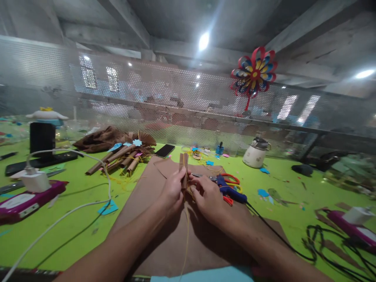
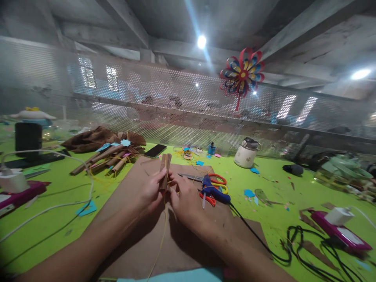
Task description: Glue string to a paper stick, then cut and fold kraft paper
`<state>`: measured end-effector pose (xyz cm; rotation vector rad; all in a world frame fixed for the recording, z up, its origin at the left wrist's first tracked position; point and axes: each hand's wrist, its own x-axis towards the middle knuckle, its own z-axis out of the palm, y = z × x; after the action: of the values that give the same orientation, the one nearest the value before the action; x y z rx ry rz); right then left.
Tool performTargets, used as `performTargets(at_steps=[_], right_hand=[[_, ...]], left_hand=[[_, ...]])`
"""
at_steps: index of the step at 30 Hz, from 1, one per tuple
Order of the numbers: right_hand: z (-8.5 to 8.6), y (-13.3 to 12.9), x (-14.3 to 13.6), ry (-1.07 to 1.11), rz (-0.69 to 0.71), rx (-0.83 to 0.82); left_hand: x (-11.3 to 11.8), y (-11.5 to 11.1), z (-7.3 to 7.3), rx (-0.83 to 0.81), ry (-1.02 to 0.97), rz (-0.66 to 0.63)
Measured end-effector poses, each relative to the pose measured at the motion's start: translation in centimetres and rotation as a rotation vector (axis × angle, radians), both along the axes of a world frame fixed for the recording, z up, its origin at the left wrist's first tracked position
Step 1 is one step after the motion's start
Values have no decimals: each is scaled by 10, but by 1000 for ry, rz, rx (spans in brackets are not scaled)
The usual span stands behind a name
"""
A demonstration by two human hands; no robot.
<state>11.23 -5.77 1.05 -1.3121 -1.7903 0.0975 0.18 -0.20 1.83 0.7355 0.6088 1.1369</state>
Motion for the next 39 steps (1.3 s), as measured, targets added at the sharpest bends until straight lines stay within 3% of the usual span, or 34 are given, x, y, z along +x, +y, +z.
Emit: performTargets(at_steps=[5,9,13,15,17,22,25,32,39], right_hand=[[-8,16,1,173,40,-79],[-2,13,4,321,47,-146],[4,1,-2,619,227,-434],[2,-5,-9,662,325,-587],[-2,-10,-15,552,330,-612],[-12,-14,-13,6,138,-251],[-13,-17,-8,-214,74,-221],[-8,-24,-6,-408,12,-293],[-2,-34,-6,-496,79,-278]], left_hand=[[6,-5,-2,58,0,-3],[4,-2,-5,47,44,29],[4,1,-7,-42,97,56],[5,0,-6,-99,123,72],[6,0,-5,-136,138,77],[5,-1,-2,-129,134,0],[4,-3,-3,-63,141,-40],[4,-7,-5,-3,186,-84],[4,-5,-6,49,275,-36]])
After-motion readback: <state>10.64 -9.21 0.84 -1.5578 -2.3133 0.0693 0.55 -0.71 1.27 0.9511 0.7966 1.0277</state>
